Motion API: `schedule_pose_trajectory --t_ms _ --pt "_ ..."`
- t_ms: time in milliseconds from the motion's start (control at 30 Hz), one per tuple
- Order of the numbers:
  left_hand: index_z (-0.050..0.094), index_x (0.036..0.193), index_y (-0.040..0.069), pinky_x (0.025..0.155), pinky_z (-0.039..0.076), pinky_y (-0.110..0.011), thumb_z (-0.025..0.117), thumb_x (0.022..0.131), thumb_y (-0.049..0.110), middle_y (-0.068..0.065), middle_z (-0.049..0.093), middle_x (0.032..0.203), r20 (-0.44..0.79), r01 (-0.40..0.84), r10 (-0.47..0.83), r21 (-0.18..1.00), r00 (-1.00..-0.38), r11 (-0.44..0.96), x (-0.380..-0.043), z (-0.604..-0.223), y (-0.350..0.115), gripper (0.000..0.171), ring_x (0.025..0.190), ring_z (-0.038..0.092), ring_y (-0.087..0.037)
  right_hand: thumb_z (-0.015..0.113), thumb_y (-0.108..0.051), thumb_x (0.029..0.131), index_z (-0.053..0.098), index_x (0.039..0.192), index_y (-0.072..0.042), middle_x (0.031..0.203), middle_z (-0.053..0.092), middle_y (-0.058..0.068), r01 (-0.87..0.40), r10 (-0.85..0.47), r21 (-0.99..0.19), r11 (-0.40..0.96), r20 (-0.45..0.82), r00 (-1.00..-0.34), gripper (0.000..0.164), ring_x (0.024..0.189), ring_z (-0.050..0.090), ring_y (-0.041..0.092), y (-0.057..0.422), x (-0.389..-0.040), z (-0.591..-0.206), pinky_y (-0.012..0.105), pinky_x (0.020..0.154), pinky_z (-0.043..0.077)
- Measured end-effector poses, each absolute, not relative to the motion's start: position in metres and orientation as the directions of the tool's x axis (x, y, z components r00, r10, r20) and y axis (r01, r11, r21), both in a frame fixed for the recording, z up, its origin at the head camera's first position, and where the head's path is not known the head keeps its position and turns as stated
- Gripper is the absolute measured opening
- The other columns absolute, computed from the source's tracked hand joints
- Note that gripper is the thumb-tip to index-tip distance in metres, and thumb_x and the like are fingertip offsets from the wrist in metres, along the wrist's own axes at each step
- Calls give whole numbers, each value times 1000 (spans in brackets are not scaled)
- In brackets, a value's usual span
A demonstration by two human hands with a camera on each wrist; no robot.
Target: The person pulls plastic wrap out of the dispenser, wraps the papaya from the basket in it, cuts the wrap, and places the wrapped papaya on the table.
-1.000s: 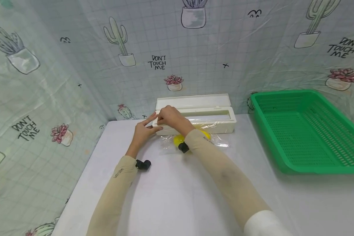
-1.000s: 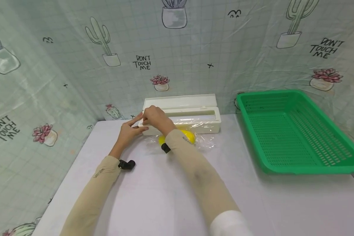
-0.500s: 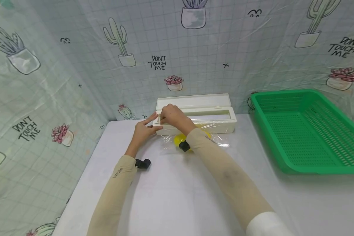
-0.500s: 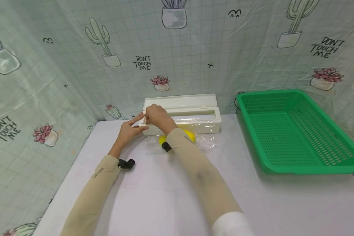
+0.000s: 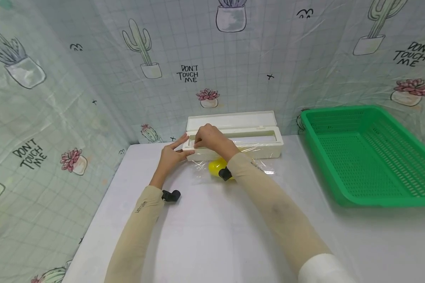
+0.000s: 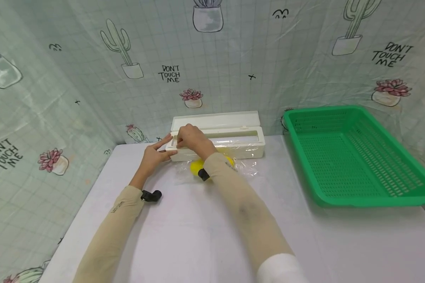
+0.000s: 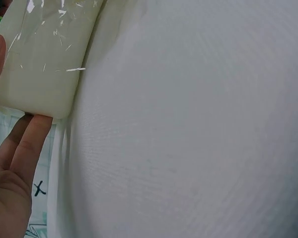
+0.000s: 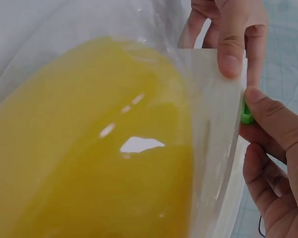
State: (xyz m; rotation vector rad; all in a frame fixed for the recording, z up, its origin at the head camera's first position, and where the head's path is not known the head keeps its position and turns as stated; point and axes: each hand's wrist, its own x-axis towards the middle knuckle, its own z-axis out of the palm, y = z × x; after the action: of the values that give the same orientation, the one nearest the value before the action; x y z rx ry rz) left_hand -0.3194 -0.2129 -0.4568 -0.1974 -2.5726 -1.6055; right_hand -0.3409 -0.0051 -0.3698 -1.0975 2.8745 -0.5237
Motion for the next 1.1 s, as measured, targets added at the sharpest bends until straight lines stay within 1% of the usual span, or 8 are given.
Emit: schedule_pose_trajectory --t_ms 167,333,533,633,733,833,967,1100 --pt "59 143 34 70 58 -18 87 78 41 20 48 152 171 174 46 886 -984 430 -318 -458 -215 71 115 69 -27 77 -22 93 82 104 -11 100 78 1 -634 -653 -390 667 102 -750 16 88 68 14 -3 -343 -372 24 85 56" --pt "59 143 33 72 60 -21 88 77 41 21 48 152 159 171 62 898 -985 405 -317 -459 -212 73 114 69 -27 79 -22 91 82 103 -12 97 78 -1 -581 -628 -474 662 73 -775 16 89 68 13 3 -347 -376 25 88 54" --pt "60 142 34 72 59 -21 89 76 42 22 49 150 147 164 71 906 -986 391 -320 -458 -205 73 114 69 -26 80 -23 89 83 99 -13 94 79 -2 -528 -584 -519 672 67 -809 15 89 67 13 11 -350 -378 26 86 54" --pt "59 142 32 72 60 -21 89 75 42 21 50 149 149 168 79 904 -986 393 -321 -457 -203 74 113 70 -26 81 -23 89 83 98 -13 93 79 -2 -521 -574 -509 686 61 -816 14 89 66 14 14 -348 -374 27 87 54" --pt "59 143 32 72 60 -22 89 75 42 20 51 149 141 164 87 907 -986 388 -323 -456 -201 75 114 69 -26 81 -23 89 83 98 -12 92 79 -1 -539 -586 -474 696 58 -808 14 89 66 16 18 -346 -370 28 87 53" --pt "59 142 34 73 60 -23 90 74 42 21 50 149 130 152 82 909 -988 389 -323 -455 -200 75 115 69 -25 81 -22 89 83 98 -11 93 78 0 -561 -602 -422 712 43 -797 15 90 65 17 23 -345 -365 28 88 53" --pt "59 141 37 72 60 -22 89 75 42 23 49 150 137 151 64 900 -989 410 -322 -455 -204 73 116 69 -25 81 -21 89 83 97 -11 93 77 0 -575 -616 -369 730 10 -788 13 88 62 17 36 -344 -359 28 84 54" --pt "59 141 35 72 60 -22 90 74 42 22 49 150 149 159 57 901 -987 403 -321 -457 -210 74 116 69 -26 81 -20 89 83 97 -11 93 77 0 -567 -613 -376 733 -5 -790 12 86 62 17 52 -344 -357 28 81 54"
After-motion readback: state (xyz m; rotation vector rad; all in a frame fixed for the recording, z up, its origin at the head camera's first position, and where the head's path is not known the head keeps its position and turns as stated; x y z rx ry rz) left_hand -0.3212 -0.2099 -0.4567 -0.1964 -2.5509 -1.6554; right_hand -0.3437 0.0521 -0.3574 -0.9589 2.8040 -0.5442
